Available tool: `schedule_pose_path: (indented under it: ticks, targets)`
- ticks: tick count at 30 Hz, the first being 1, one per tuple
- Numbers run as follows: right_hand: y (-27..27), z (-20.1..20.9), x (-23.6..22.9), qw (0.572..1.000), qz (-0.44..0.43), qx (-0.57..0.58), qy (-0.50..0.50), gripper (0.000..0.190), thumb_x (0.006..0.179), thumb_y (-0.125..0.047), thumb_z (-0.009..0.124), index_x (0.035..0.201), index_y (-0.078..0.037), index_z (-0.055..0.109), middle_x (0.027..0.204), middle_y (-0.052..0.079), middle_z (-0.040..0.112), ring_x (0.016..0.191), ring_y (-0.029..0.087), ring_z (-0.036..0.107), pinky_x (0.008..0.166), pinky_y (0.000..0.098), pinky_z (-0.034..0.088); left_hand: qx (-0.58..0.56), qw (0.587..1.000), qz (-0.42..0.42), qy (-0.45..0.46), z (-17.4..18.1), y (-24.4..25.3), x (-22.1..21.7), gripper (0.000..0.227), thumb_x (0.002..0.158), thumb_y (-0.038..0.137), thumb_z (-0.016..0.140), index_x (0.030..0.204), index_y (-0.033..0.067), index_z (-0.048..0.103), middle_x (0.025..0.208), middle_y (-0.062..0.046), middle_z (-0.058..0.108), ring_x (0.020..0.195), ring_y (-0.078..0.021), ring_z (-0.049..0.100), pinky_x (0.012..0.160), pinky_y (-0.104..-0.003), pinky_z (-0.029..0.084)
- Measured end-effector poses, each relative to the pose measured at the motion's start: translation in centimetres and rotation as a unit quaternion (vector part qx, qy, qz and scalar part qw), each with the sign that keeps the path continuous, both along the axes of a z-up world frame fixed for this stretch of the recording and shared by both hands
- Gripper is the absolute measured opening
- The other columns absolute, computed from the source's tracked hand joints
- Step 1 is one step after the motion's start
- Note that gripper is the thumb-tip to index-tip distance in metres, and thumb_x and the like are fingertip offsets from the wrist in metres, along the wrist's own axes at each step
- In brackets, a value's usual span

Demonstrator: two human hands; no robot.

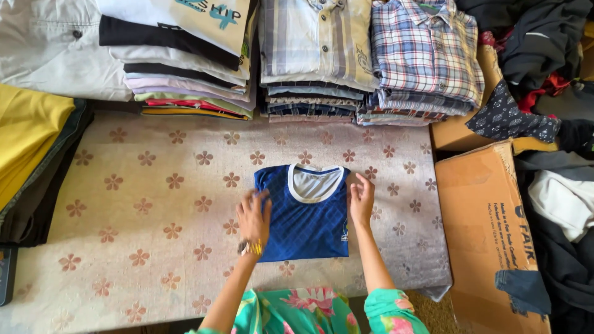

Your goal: The person is folding various items of clothing including t-shirts and a polo shirt on a table.

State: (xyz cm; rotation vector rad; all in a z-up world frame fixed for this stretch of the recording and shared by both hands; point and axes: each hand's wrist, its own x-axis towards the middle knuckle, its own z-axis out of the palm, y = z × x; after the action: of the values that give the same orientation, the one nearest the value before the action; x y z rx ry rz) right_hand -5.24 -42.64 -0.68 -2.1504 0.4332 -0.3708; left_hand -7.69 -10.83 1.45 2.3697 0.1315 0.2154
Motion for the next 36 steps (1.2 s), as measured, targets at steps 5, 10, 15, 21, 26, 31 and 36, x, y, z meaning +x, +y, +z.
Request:
schedule_pose_path:
  ticks: [5,10,15,21,26,31,36]
  targets:
    - [1.9,1.5,-0.1,0.993,0.036,-0.104,0.037,0.046,0.100,-0.036,0.061,0.143,-0.018,0.059,0.128,0.012,0.064,0.115,0.029,0.059,0.104,0.0398,0.048,-0.018,0.999,0.039,0.016,-1.2,0.3,6.8,0.042,0.093,0.035,0.069,0.131,0.0172,0.063,0.127,-0.012,0.061,0.109,-0.0381,0.060,0.093,-0.049,0.048]
    - [3.9,4.3,0.4,0.982,0.075,-0.173,-0.030,0.055,0.104,-0.045,0.054,0.149,-0.016,0.050,0.150,0.014,0.054,0.139,0.033,0.047,0.116,0.0463,0.037,-0.134,0.979,0.052,0.146,-5.8,2.2,8.3,0.028,0.098,0.034,0.066,0.123,0.0231,0.069,0.116,-0.007,0.069,0.101,-0.0274,0.071,0.092,-0.041,0.055]
    - [5.5,2.4,-0.8,0.940,0.158,-0.297,0.064,0.077,0.102,-0.063,0.035,0.163,-0.017,0.025,0.171,0.010,0.021,0.158,0.035,0.016,0.124,0.0633,0.006,0.145,0.989,-0.014,0.023,-1.2,0.4,5.5,0.059,0.094,0.043,0.063,0.148,0.0271,0.047,0.154,-0.011,0.045,0.141,-0.0327,0.042,0.111,-0.051,0.038]
    - [4.5,1.8,0.0,0.921,0.152,-0.307,0.184,0.086,0.095,-0.070,0.034,0.164,-0.020,0.021,0.171,0.005,0.018,0.156,0.031,0.015,0.121,0.0648,0.003,0.250,0.937,-0.230,0.083,-2.9,-0.1,3.9,0.074,0.097,0.069,0.034,0.161,0.0336,0.021,0.170,0.003,0.010,0.156,-0.0205,0.007,0.124,-0.058,0.001]
    - [2.5,3.3,-2.5,0.971,0.118,-0.180,0.103,0.078,0.098,-0.066,0.046,0.154,-0.012,0.038,0.159,0.017,0.037,0.147,0.034,0.034,0.119,0.0523,0.024,0.171,0.956,-0.236,-0.047,-3.4,-1.3,1.5,0.079,0.092,0.065,0.054,0.155,0.0217,0.035,0.165,-0.010,0.023,0.152,-0.0310,0.019,0.122,-0.060,0.008]
    - [0.9,0.6,-10.2,0.986,-0.011,-0.112,0.123,0.064,0.089,-0.049,0.075,0.127,-0.002,0.053,0.109,0.018,0.067,0.098,0.032,0.068,0.085,0.0438,0.054,0.059,0.896,-0.437,-0.045,-2.1,-6.6,-5.8,0.082,0.089,0.056,0.072,0.155,0.0155,0.046,0.161,-0.014,0.038,0.148,-0.0302,0.031,0.122,-0.054,0.021]
    - [0.3,1.0,-13.6,0.950,0.044,-0.003,0.310,0.075,0.082,-0.033,0.077,0.142,-0.008,0.041,0.085,0.013,0.074,0.079,0.026,0.072,0.074,0.0382,0.055,0.140,0.858,-0.486,-0.090,-2.2,-9.3,-8.1,0.091,0.080,0.045,0.074,0.153,0.0025,0.042,0.164,-0.015,0.033,0.153,-0.0313,0.030,0.122,-0.055,0.027]
